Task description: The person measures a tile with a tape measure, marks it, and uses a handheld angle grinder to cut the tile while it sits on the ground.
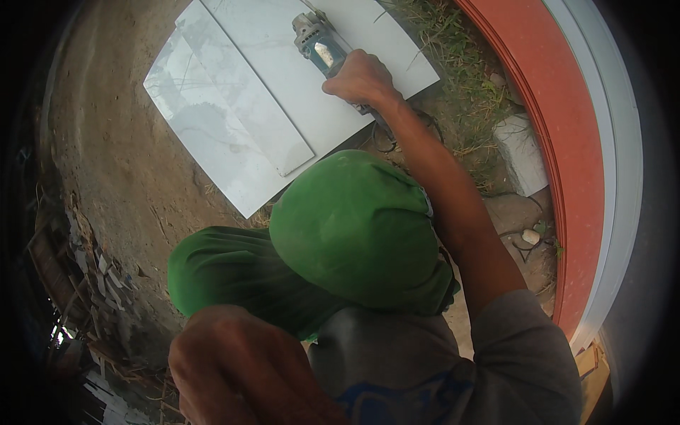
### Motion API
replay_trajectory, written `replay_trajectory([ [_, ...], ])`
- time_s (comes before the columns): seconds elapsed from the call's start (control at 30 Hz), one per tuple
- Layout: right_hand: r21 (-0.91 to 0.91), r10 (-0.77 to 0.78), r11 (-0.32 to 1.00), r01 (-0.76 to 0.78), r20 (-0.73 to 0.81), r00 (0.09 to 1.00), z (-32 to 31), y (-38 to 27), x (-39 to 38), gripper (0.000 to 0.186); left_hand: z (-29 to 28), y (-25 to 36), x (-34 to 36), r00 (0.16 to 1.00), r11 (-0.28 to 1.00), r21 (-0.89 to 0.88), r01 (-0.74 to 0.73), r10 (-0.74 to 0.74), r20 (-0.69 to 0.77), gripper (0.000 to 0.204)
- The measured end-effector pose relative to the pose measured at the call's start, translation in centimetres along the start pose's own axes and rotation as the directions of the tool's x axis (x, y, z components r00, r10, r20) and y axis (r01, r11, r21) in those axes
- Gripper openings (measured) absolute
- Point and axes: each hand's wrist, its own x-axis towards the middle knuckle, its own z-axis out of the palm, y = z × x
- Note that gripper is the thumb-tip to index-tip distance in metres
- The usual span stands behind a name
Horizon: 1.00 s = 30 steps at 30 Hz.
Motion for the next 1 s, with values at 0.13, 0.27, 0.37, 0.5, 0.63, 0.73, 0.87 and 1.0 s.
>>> replay_trajectory([
  [0.13, -0.005, 0.009, 1.0, -0.009, 0.009, 1.0, 0.2, 0.2, -0.6, 0.045, 0.1, 0.1, -0.2, 1.0, 1.0, 0.003, 0.004, -0.004, 0.003, 0.054],
  [0.27, -0.016, 0.016, 1.0, -0.016, -0.006, 1.0, 0.2, 0.6, -0.9, 0.045, 0.3, 0.0, -0.4, 1.0, 1.0, 0.0, 0.004, -0.004, 0.007, 0.055],
  [0.37, -0.017, 0.02, 1.0, -0.02, 0.016, 1.0, 0.2, 0.6, -0.8, 0.044, 0.5, -0.1, -0.6, 1.0, 1.0, 0.0, 0.006, -0.006, 0.009, 0.055],
  [0.5, 0.0, 0.025, 1.0, -0.025, 0.011, 1.0, 0.3, 1.0, -1.3, 0.043, 0.6, -0.1, -0.7, 1.0, 1.0, 0.005, 0.004, -0.004, 0.015, 0.055],
  [0.63, -0.01, 0.04, 0.999, -0.04, 0.001, 0.999, 0.2, 1.3, -2.1, 0.042, 0.5, -0.1, -0.7, 1.0, 1.0, 0.013, 0.001, -0.002, 0.017, 0.055],
  [0.73, -0.003, 0.046, 0.999, -0.046, 0.018, 0.999, 0.1, 1.2, -2.8, 0.04, 0.9, 0.0, -1.0, 1.0, 1.0, 0.018, -0.006, 0.005, 0.016, 0.055],
  [0.87, -0.002, 0.049, 0.999, -0.049, 0.014, 0.999, 0.1, 1.8, -3.0, 0.039, 3.1, 0.1, -1.9, 0.983, 1.0, 0.018, 0.009, -0.006, -0.183, 0.055],
  [1.0, 0.032, 0.036, 0.999, -0.036, 0.01, 0.999, 0.4, 2.2, -3.1, 0.051, 2.1, 0.1, -1.5, 0.984, 1.0, -0.004, 0.014, -0.014, -0.18, 0.056],
])
